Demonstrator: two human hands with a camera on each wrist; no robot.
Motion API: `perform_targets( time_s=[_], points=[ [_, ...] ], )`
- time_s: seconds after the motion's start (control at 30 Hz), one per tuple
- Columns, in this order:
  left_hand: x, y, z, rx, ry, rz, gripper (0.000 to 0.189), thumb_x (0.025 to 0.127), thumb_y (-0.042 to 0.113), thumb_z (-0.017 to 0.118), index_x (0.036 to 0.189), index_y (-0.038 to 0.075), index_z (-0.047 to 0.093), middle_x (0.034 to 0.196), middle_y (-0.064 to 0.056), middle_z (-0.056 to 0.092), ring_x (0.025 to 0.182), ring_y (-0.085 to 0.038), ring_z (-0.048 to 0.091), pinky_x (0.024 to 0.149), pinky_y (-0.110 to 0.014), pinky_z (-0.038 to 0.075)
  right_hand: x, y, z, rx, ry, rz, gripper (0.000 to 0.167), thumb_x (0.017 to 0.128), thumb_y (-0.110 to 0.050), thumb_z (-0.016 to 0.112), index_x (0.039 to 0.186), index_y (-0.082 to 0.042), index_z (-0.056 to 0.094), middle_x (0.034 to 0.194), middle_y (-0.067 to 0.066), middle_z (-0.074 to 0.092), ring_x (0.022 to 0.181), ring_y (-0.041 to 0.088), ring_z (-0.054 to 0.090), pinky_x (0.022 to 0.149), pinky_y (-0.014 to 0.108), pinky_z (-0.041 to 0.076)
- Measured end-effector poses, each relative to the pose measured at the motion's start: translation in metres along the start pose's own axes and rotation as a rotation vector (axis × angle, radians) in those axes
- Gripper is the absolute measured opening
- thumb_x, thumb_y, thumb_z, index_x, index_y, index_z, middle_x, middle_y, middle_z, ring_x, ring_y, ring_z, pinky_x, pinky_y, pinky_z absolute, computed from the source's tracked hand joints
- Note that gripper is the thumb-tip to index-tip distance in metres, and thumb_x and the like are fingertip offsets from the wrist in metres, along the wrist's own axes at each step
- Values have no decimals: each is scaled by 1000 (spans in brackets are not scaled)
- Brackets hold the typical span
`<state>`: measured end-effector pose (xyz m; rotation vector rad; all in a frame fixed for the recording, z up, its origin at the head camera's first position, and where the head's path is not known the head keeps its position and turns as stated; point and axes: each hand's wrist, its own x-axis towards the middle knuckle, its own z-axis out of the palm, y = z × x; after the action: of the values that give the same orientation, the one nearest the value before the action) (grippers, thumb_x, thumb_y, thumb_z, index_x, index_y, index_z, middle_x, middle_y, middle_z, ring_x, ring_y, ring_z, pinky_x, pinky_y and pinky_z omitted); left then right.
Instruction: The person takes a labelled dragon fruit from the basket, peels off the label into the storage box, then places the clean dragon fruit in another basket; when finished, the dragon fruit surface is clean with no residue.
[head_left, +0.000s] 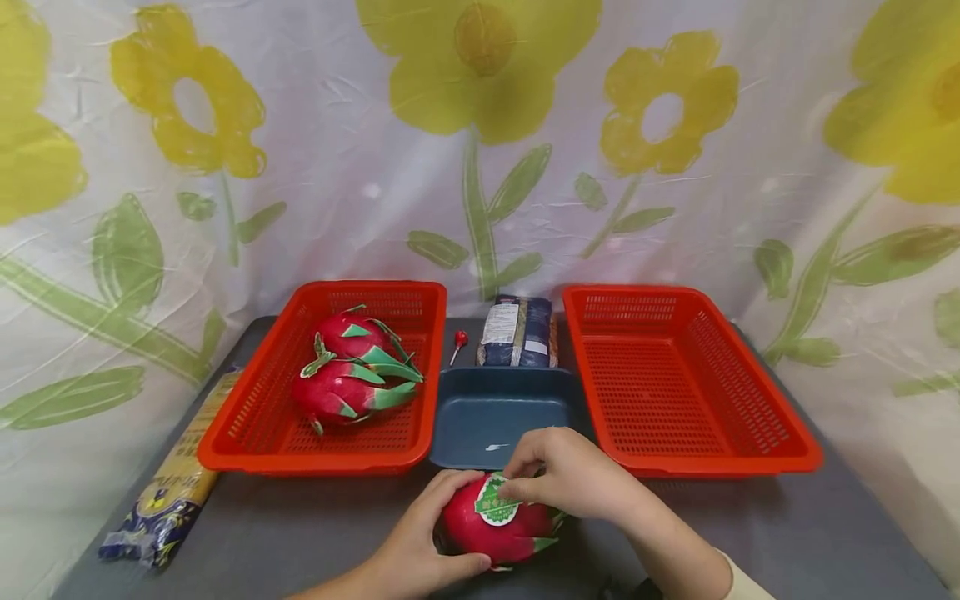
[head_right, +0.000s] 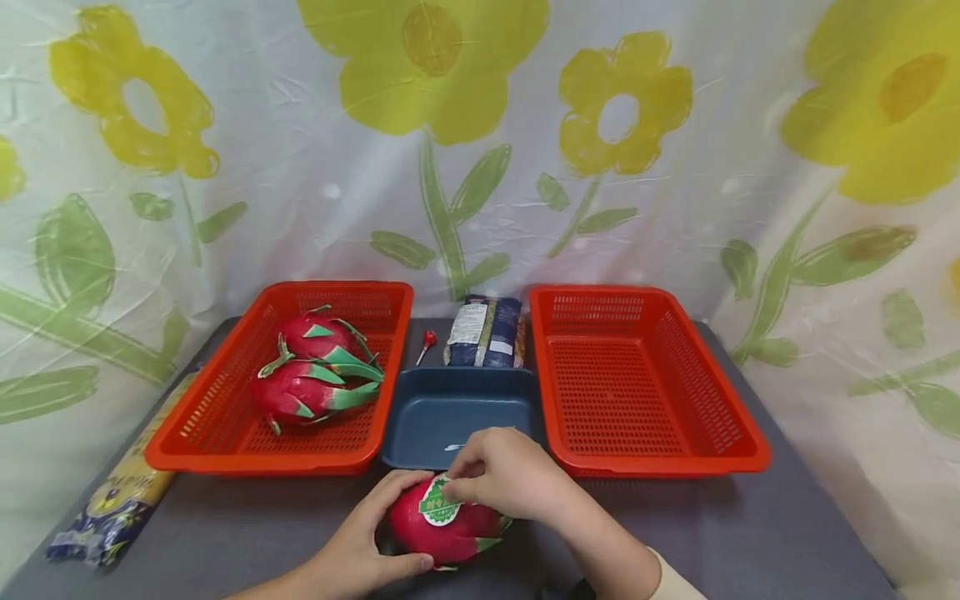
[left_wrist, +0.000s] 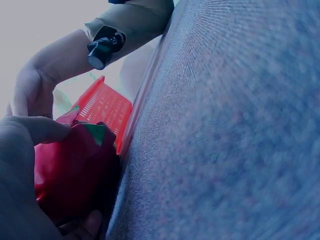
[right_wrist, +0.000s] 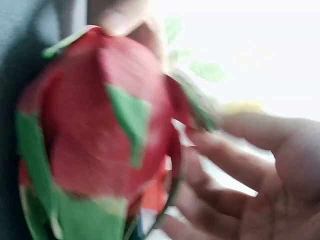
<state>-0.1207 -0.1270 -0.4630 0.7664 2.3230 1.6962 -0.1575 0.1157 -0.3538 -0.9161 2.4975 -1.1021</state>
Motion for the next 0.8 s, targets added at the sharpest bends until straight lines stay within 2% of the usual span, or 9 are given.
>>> perform_targets(
  time_s=[0.07,0.13,0.33,0.5,0.63,0.8],
  points=[
    [0,0,0,20,5,8,78,79,32,88,147,30,49,137,8,51,126,-20,50,94,-32,54,2,-1,4,-8,63,-5,4,88,-21,82,85,-18,83,82,-16,67,81,6,61,63,26,55],
    [0,0,0,24,5,0,78,80,32,87,148,31,49,136,8,51,125,-20,50,93,-32,55,2,-1,7,-13,100,-17,6,88,-16,81,83,-19,83,82,-17,67,81,6,61,63,26,56],
    [0,2,0,-22,6,-45,74,81,30,85,147,28,51,133,2,52,124,-22,51,92,-31,55,3,-4,11,0,152,-36,8,87,-15,82,82,-21,83,81,-18,66,83,8,61,65,27,56],
    [2,1,1,-21,19,-80,73,80,32,86,144,26,50,134,3,51,124,-22,51,94,-30,53,4,-5,7,115,196,-33,4,90,-19,80,89,-18,84,87,-12,70,86,14,64,68,30,59],
    [3,0,0,-3,22,-77,74,79,33,86,142,26,49,135,4,50,124,-23,50,92,-31,54,6,-2,1,193,312,44,9,91,-23,79,95,-16,83,89,-6,74,83,17,67,70,33,59],
    [1,-2,0,13,24,-54,75,77,33,87,142,28,49,134,6,50,123,-23,51,91,-32,55,21,17,7,126,441,183,8,89,-22,81,94,-16,82,84,-7,74,77,14,66,68,33,56]
  ],
)
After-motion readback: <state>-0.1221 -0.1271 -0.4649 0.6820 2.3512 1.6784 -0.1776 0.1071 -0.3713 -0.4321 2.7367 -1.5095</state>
